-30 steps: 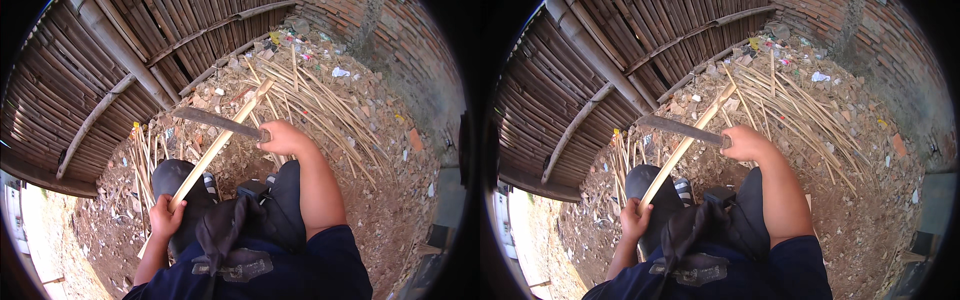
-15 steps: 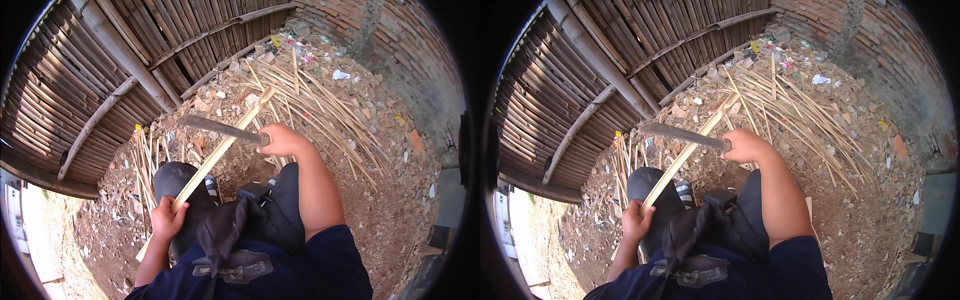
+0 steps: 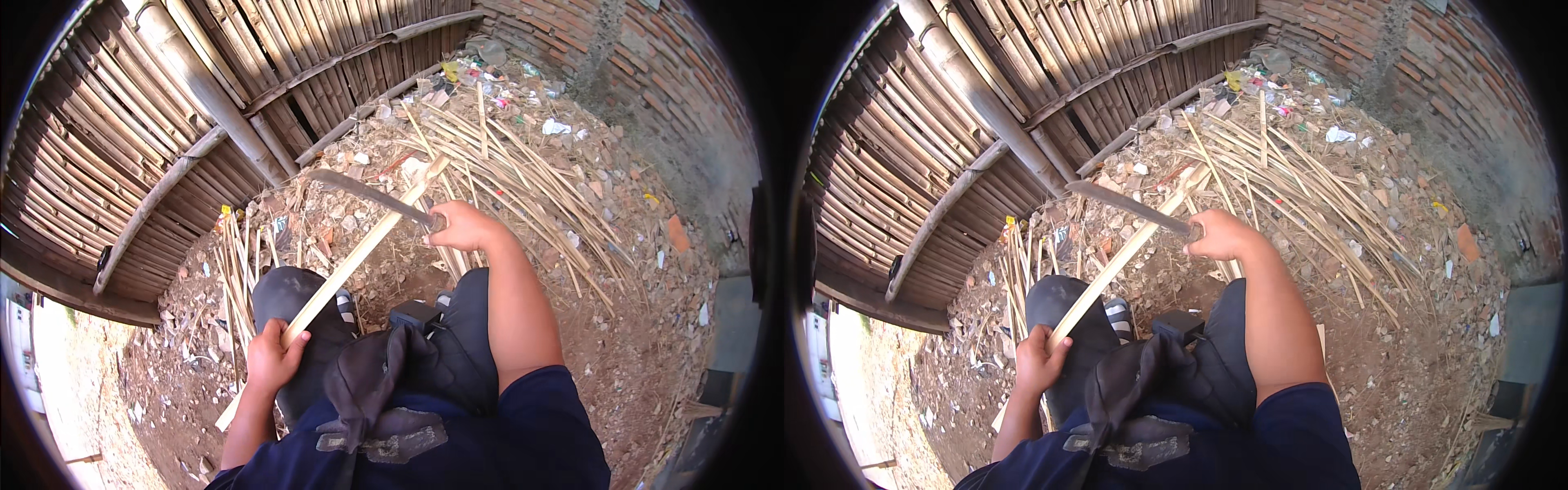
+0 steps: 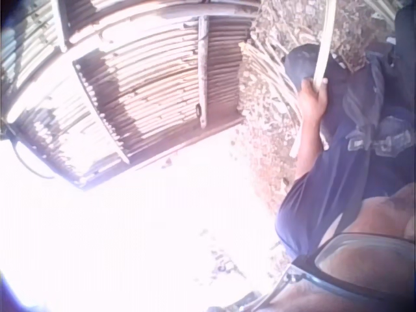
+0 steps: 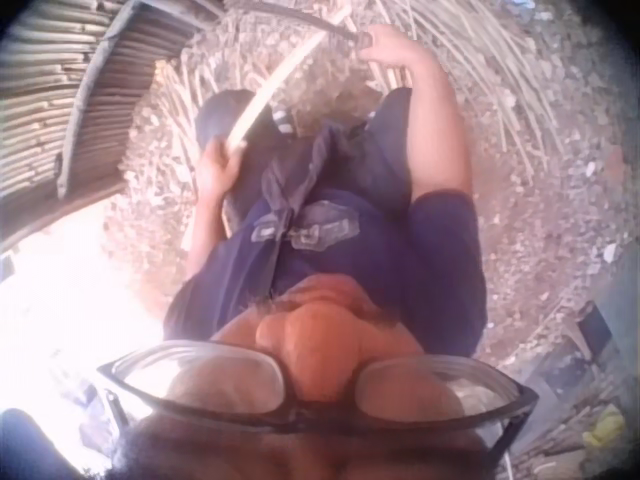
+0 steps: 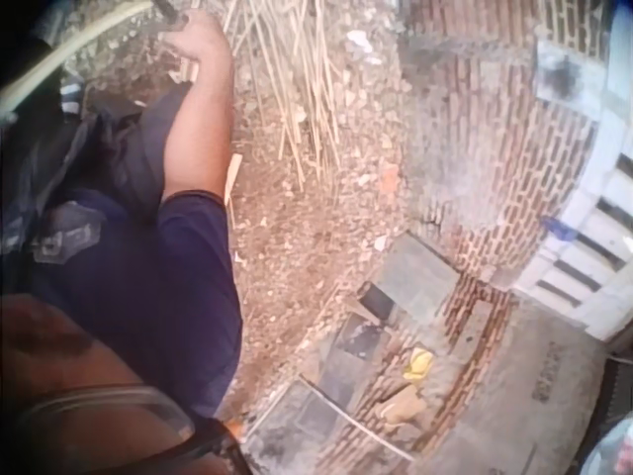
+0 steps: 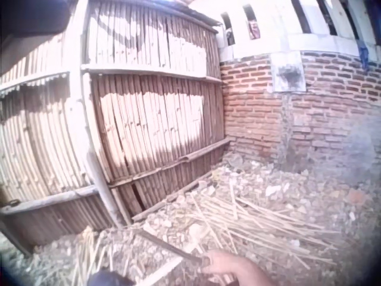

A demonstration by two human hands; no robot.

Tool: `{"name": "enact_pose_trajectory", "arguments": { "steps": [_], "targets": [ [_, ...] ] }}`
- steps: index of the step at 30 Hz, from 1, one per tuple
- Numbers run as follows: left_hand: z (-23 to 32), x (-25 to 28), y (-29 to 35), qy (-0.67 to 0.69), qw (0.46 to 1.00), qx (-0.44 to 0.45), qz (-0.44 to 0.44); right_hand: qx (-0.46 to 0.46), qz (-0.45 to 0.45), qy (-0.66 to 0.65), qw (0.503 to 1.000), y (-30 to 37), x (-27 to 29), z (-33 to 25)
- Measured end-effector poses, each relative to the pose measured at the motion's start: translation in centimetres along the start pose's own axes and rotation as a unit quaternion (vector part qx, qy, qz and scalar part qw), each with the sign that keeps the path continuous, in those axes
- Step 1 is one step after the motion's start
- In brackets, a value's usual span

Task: The person strips layers from a thin piece of bamboo using a large knife.

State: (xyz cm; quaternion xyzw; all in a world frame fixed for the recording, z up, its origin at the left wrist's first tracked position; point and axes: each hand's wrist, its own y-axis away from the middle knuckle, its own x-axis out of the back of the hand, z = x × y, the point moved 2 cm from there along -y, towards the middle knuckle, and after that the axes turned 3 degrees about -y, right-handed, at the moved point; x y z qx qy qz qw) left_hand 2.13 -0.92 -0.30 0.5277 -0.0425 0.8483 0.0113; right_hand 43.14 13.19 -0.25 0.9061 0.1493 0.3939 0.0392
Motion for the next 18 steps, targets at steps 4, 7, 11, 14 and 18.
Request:
{"name": "enact_pose_trajectory", "arguments": {
  "steps": [4, 7, 11, 14, 18],
  "targets": [
    [0.3, 0.0, -0.3, -0.017, 1.0, -0.025, -0.008, -0.121, 0.11, -0.115, 0.98, -0.1, 2.8, 2.7],
    [0.4, 0.3, -0.6, -0.018, 0.999, -0.023, -0.017, -0.082, 0.059, -0.025, 0.995, 0.7, 1.8, 0.1],
    [0.4, 0.5, -0.8, -0.002, 0.999, 0.006, -0.042, 0.009, -0.025, 0.083, 0.996, 0.5, -1.4, -1.2],
    [0.4, 0.4, -0.5, 0.023, 0.999, 0.02, -0.039, -0.004, -0.084, 0.018, 0.996, 0.1, -0.6, -1.4],
    [1.0, 0.7, -0.6, 0.018, 1.0, 0.006, -0.021, -0.1, 0.08, -0.058, 0.99, -0.3, 2.0, 2.4]
  ]
}}
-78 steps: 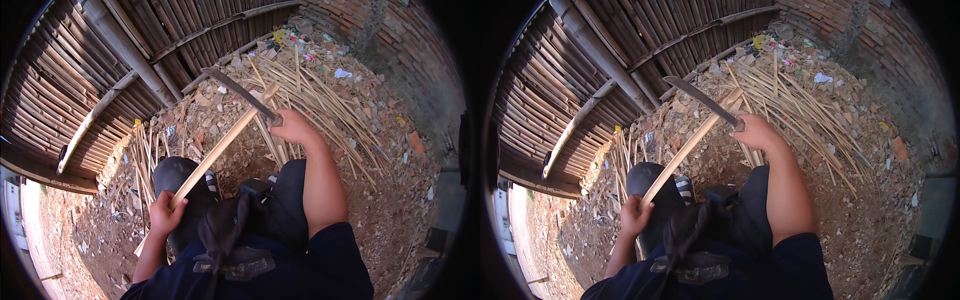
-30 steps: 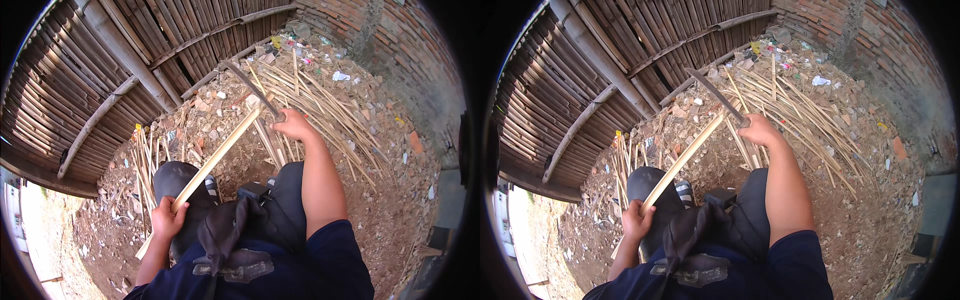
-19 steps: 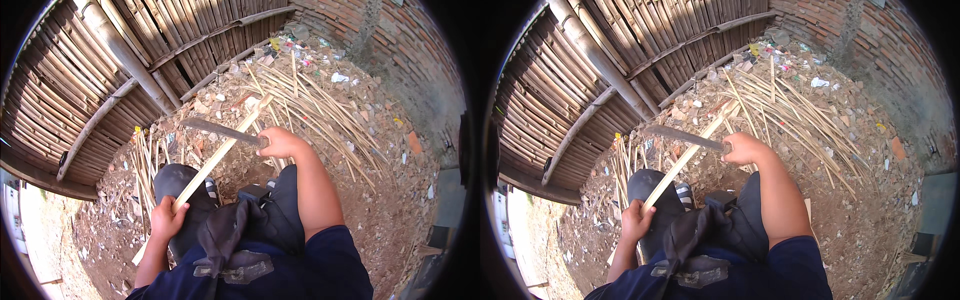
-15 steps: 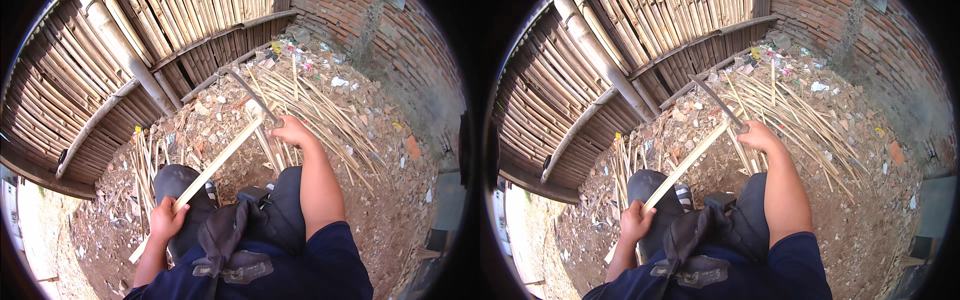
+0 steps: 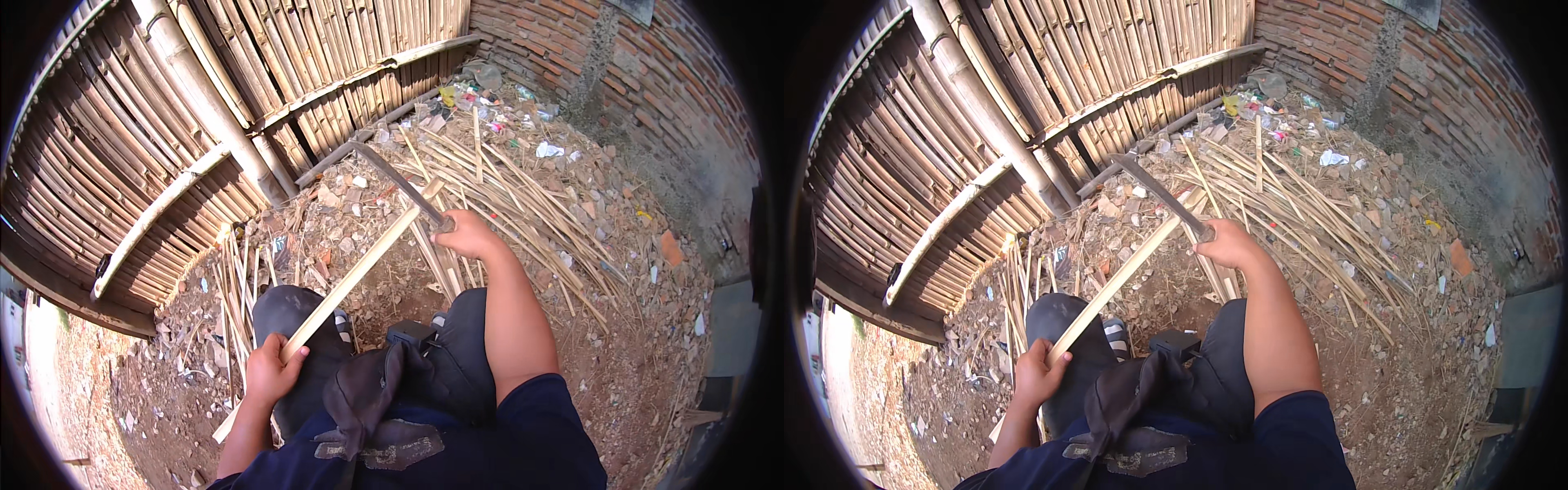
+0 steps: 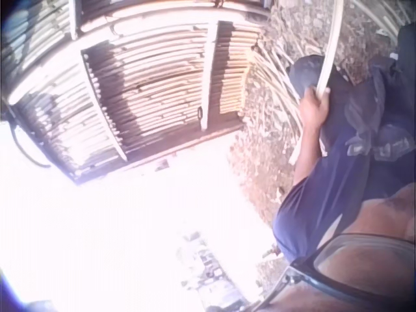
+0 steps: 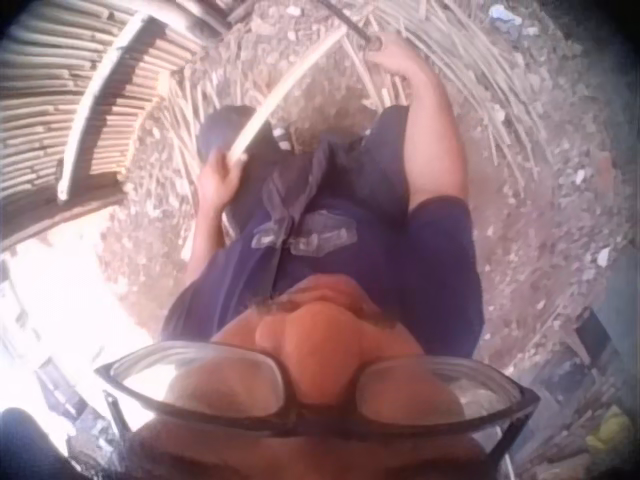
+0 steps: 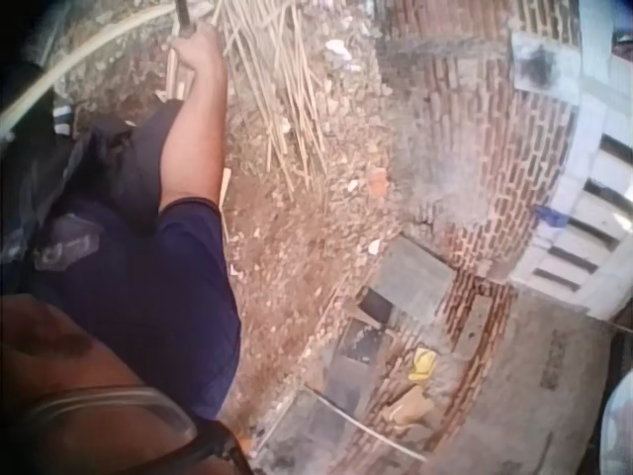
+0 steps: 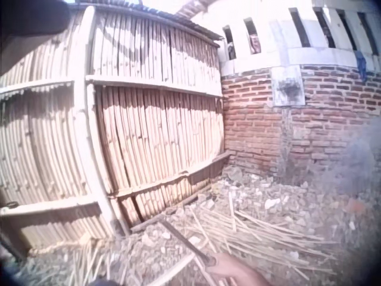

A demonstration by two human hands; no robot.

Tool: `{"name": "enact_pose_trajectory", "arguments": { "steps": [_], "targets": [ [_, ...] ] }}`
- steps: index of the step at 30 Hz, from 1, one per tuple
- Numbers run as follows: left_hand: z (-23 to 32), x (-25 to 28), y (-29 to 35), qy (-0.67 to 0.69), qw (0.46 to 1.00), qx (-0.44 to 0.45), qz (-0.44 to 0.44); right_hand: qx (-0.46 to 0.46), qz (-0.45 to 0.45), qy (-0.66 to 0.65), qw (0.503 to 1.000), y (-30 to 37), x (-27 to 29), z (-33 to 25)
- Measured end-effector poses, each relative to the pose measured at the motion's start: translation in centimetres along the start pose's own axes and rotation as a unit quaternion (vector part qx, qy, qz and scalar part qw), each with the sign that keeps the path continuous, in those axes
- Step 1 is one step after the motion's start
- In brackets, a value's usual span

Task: The person strips layers from a thin piece of bamboo using a large knife.

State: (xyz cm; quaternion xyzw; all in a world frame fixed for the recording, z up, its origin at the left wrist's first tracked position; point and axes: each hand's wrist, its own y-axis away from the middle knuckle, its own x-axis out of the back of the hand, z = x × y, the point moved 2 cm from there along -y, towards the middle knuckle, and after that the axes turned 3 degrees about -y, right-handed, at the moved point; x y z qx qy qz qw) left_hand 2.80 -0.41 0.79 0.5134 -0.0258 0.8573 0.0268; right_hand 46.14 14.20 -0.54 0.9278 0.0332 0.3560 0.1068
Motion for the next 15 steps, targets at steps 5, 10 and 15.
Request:
{"name": "enact_pose_trajectory", "arguments": {
  "steps": [5, 10, 15],
  "targets": [
    [-0.4, 0.1, 0.1, -0.016, 1.0, 0.016, -0.02, 0.061, -0.08, 0.096, 0.99, 3.0, -1.9, -4.4],
    [-1.0, -0.2, 0.4, -0.005, 1.0, 0.019, -0.01, 0.13, -0.14, 0.101, 0.976, 2.8, -2.4, -4.2],
    [-1.0, -0.2, 0.2, -0.008, 1.0, -0.011, 0.001, 0.04, 0.02, -0.004, 0.999, 1.4, 0.7, -1.8]
  ]
}}
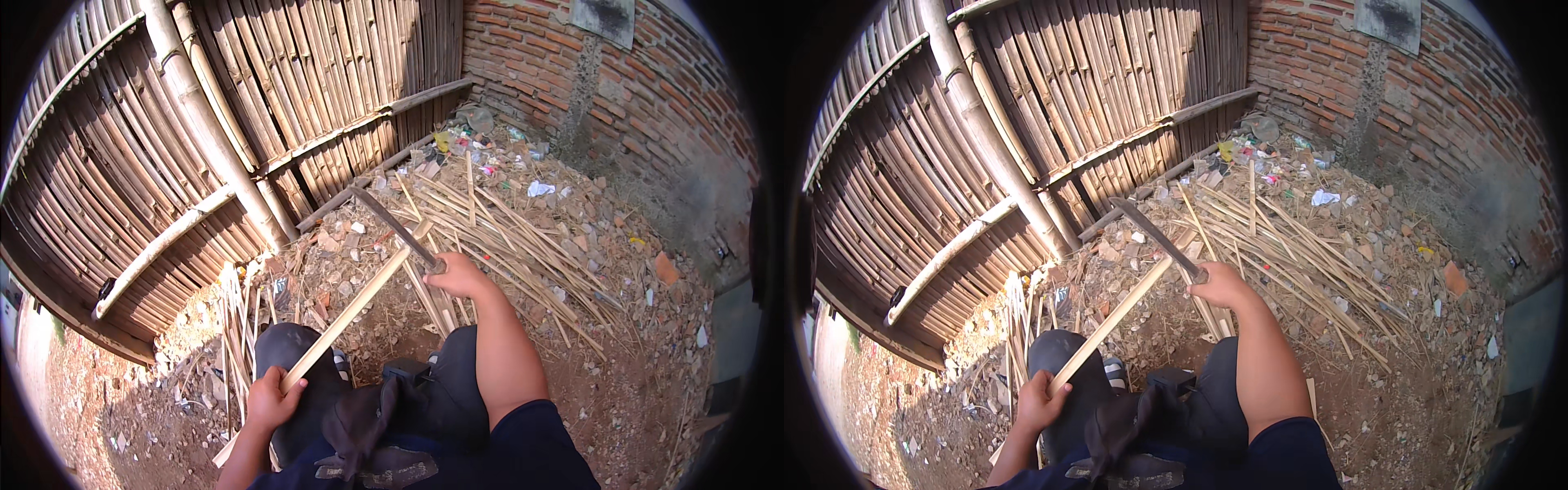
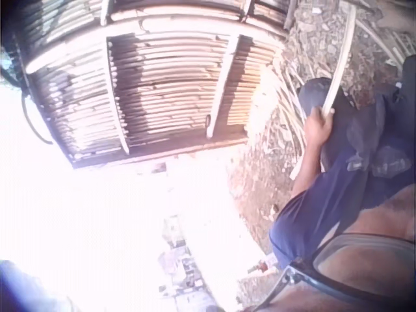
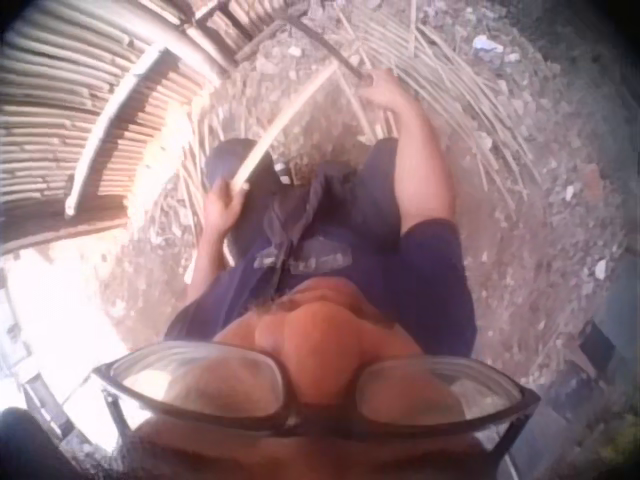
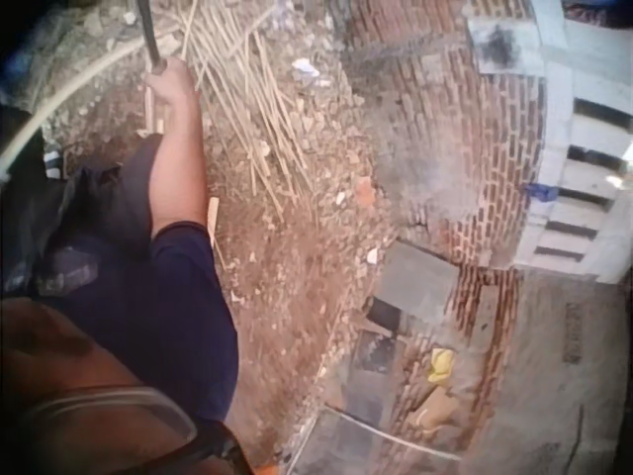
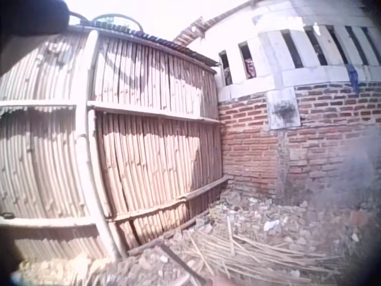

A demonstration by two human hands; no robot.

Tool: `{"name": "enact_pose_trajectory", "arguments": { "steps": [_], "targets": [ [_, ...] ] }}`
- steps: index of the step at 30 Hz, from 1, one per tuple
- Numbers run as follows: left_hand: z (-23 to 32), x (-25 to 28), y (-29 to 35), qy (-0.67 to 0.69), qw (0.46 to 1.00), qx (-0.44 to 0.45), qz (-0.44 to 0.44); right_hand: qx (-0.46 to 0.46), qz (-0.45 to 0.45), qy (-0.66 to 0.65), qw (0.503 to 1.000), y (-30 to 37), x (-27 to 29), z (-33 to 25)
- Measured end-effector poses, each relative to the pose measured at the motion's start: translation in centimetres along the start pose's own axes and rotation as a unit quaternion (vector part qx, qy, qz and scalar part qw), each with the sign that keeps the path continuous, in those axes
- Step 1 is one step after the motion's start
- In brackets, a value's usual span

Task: The person strips layers from a thin piece of bamboo using a large knife.

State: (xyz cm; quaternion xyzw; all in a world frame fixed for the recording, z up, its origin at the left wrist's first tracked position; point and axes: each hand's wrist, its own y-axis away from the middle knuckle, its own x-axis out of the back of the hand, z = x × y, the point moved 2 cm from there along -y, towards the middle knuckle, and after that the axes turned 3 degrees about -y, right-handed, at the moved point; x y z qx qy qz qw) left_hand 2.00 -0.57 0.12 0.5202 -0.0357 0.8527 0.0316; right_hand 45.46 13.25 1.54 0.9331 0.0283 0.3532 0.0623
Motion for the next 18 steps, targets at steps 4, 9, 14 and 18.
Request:
{"name": "enact_pose_trajectory", "arguments": {
  "steps": [4, 9, 14, 18],
  "targets": [
    [0.0, 0.4, 0.0, -0.02, 1.0, -0.012, 0.007, 0.036, -0.081, 0.065, 0.994, 1.5, -2.0, -2.6],
    [0.0, 0.1, -0.1, -0.01, 1.0, -0.006, 0.0, 0.085, -0.168, 0.128, 0.974, 0.9, -3.4, -1.9],
    [-0.1, -0.3, 0.4, -0.03, 0.999, -0.003, 0.026, -0.004, -0.015, -0.012, 1.0, -0.1, -0.5, 0.2],
    [0.3, -0.2, 0.1, -0.045, 0.999, -0.02, 0.022, 0.024, -0.06, 0.052, 0.997, 1.1, -1.7, -1.2]
  ]
}}
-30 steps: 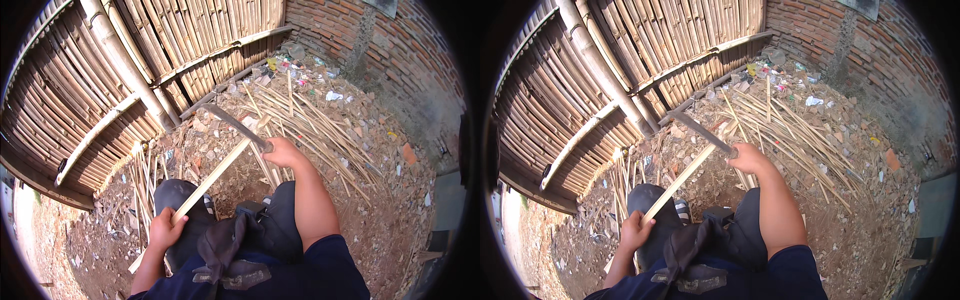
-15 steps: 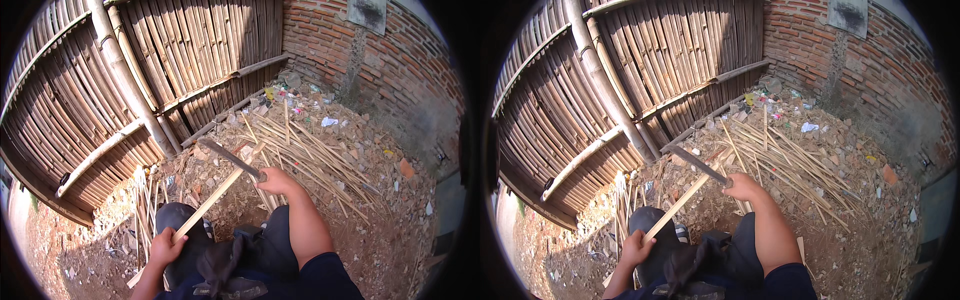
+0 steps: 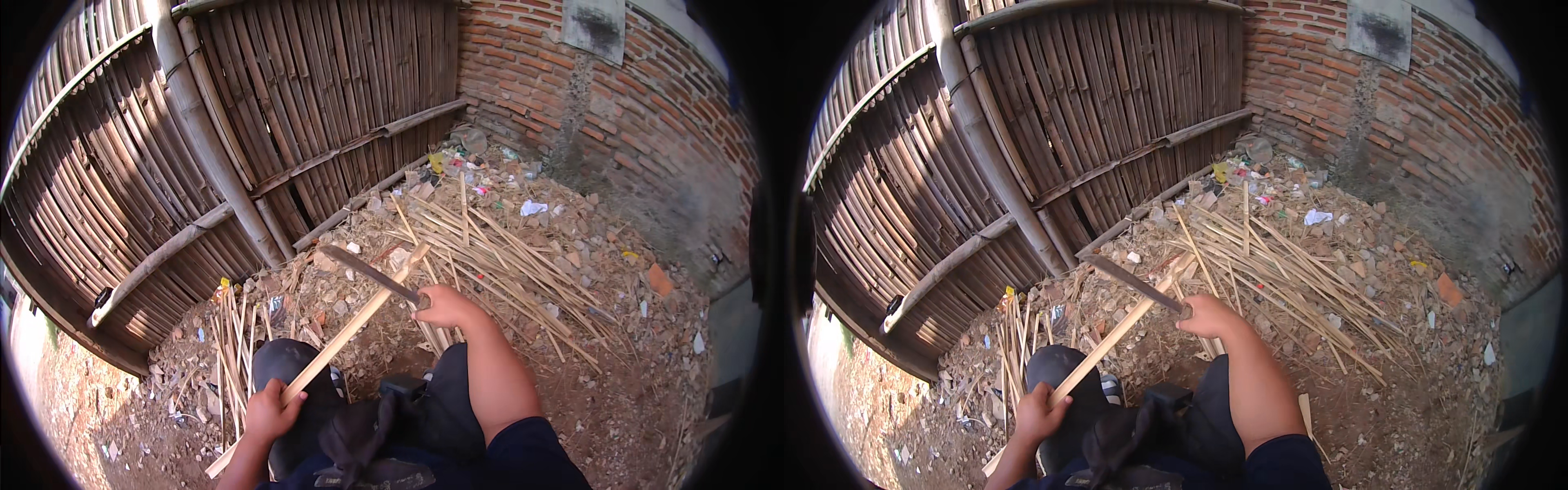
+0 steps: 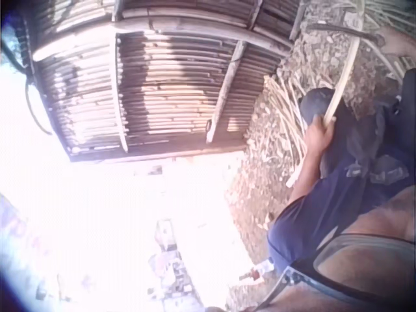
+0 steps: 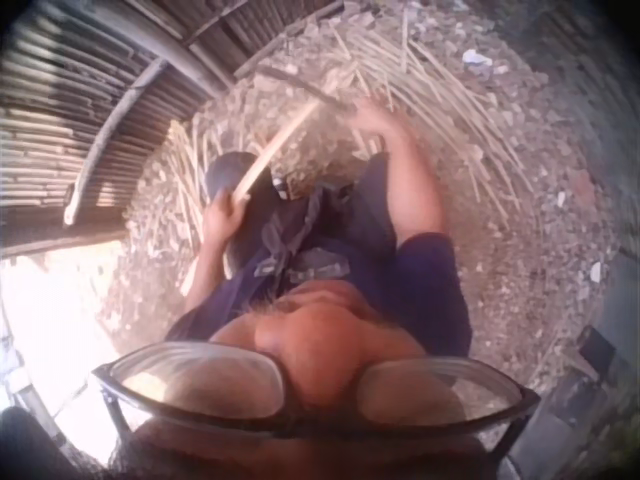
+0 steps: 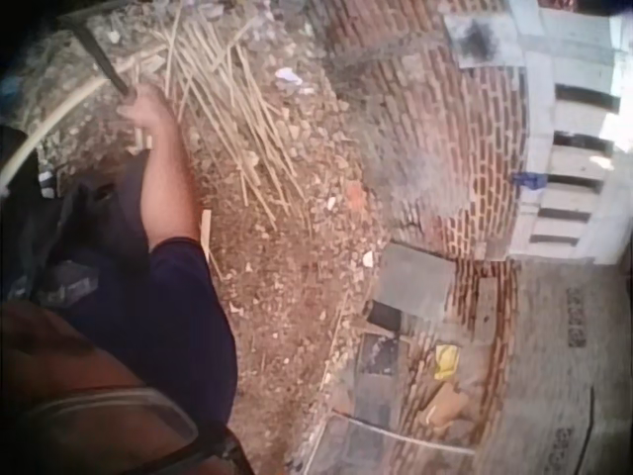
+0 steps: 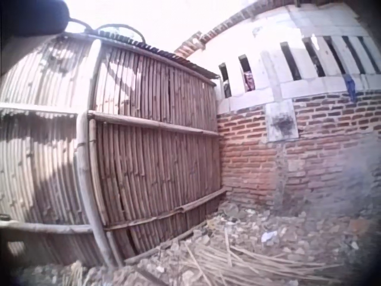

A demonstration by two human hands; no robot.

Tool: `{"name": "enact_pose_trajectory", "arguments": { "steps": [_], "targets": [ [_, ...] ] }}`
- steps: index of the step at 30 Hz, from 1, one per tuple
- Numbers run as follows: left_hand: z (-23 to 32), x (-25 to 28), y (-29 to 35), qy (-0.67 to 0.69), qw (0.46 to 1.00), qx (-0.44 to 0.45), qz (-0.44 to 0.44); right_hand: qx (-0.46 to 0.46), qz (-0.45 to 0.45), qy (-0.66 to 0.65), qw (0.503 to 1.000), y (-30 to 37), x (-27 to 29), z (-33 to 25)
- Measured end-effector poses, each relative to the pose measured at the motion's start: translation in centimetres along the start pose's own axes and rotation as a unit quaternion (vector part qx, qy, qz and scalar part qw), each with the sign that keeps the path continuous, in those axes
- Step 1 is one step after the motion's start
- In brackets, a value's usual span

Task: The person strips layers from a thin piece of bamboo using a large knife.

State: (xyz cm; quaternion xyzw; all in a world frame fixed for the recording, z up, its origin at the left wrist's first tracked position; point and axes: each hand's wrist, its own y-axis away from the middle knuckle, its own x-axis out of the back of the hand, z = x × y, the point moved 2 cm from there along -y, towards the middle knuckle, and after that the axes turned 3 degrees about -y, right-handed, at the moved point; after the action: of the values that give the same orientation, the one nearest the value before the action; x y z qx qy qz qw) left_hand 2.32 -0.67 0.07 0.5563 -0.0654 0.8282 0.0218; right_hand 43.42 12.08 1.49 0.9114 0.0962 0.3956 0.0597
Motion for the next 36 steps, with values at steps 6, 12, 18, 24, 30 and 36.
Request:
{"name": "enact_pose_trajectory", "arguments": {
  "steps": [6, 12, 18, 24, 30, 36],
  "targets": [
    [-0.6, -0.2, 0.5, -0.015, 1.0, -0.001, 0.003, 0.062, -0.144, 0.034, 0.987, -0.8, -2.8, -1.4],
    [-0.3, -0.1, 0.2, 0.0, 1.0, -0.004, 0.007, -0.005, 0.04, -0.04, 0.998, -1.8, -0.1, 2.4],
    [0.1, 0.3, -0.1, -0.012, 1.0, 0.006, -0.024, 0.082, -0.08, 0.113, 0.987, -0.4, -3.7, -1.4],
    [-0.2, -0.2, 0.3, -0.007, 1.0, -0.002, -0.001, 0.079, -0.063, 0.041, 0.994, -1.8, -2.7, 0.6],
    [0.0, 0.2, 0.0, -0.014, 1.0, -0.006, -0.005, -0.039, -0.006, -0.011, 0.999, -0.8, -0.3, 0.6],
    [-0.2, 0.4, 0.0, -0.012, 1.0, 0.0, -0.025, 0.08, -0.1, 0.105, 0.986, -0.3, -3.7, -1.7]
  ]
}}
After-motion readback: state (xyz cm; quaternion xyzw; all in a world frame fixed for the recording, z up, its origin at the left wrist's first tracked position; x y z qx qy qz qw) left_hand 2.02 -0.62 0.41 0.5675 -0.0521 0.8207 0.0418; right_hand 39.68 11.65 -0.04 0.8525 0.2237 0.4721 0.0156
